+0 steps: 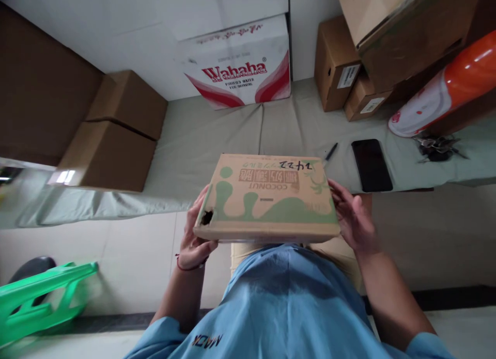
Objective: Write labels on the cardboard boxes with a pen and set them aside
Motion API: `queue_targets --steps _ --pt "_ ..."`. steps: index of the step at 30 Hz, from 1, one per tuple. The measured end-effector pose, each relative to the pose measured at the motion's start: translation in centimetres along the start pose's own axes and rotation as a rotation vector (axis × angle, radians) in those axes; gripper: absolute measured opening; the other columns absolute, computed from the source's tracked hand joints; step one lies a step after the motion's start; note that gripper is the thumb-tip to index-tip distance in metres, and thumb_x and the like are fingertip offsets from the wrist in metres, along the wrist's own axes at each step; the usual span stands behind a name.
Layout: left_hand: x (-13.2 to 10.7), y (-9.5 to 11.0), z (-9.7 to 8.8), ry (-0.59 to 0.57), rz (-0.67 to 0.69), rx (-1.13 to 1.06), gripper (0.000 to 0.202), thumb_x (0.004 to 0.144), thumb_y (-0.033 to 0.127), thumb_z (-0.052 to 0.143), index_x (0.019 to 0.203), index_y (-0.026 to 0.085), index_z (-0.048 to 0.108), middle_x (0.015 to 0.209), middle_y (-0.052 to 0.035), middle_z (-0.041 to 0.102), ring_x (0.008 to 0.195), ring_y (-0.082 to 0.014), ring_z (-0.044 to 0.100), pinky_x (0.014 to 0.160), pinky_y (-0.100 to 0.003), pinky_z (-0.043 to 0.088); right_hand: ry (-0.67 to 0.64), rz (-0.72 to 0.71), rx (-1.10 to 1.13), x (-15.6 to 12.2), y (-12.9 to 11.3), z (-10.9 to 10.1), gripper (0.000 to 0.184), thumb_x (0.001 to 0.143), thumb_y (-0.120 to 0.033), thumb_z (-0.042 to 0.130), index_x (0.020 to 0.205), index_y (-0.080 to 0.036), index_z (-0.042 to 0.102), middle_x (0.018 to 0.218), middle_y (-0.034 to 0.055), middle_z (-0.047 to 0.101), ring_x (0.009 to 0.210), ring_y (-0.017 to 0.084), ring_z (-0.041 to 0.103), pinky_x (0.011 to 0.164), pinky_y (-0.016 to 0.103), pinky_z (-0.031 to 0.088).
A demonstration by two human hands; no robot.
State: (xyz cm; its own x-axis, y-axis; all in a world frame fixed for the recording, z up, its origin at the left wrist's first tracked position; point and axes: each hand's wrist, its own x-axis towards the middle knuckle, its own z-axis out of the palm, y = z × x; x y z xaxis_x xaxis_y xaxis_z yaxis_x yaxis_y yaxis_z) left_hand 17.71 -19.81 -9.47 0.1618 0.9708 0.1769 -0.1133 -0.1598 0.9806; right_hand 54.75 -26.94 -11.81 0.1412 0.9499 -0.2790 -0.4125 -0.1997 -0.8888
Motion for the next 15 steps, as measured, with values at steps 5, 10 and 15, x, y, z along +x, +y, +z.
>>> queue_targets --steps 5,10,15 --pt "-0.7 -1.5 0.2 -0.013 -0.079 -0.183 0.062 0.061 0.035 0.104 0.118 0.036 0.082 0.158 -0.0096 0.066 0.154 -0.0409 0.055 0.117 -0.055 0.054 0.022 -0.055 -0.035 0.1 0.7 0.1 0.047 0.093 -0.058 0.075 0.134 -0.035 0.074 0.140 0.0063 0.077 0.134 0.034 0.073 0.108 0.057 0.064" --pt "-0.3 -3.5 -1.5 0.190 -0.128 -0.266 0.056 0.045 0.036 0.110 0.094 0.035 0.083 0.134 -0.0028 0.080 0.126 -0.0336 0.074 0.106 -0.047 0.062 0.001 -0.159 -0.218 -1.9 1.6 2.4 0.061 0.093 -0.038 0.082 0.151 -0.040 0.062 0.158 0.0057 0.063 0.143 0.031 0.066 0.123 0.056 0.055" --pt "0.2 -5.2 -5.1 0.228 -0.104 -0.256 0.058 0.050 0.029 0.108 0.100 0.043 0.082 0.107 0.0042 0.082 0.085 -0.0198 0.074 0.081 -0.035 0.064 -0.064 -0.336 -0.461 -4.0 1.7 5.4 0.085 0.096 -0.033 0.080 0.169 -0.046 0.039 0.179 0.0038 0.034 0.165 0.032 0.039 0.138 0.060 0.034"
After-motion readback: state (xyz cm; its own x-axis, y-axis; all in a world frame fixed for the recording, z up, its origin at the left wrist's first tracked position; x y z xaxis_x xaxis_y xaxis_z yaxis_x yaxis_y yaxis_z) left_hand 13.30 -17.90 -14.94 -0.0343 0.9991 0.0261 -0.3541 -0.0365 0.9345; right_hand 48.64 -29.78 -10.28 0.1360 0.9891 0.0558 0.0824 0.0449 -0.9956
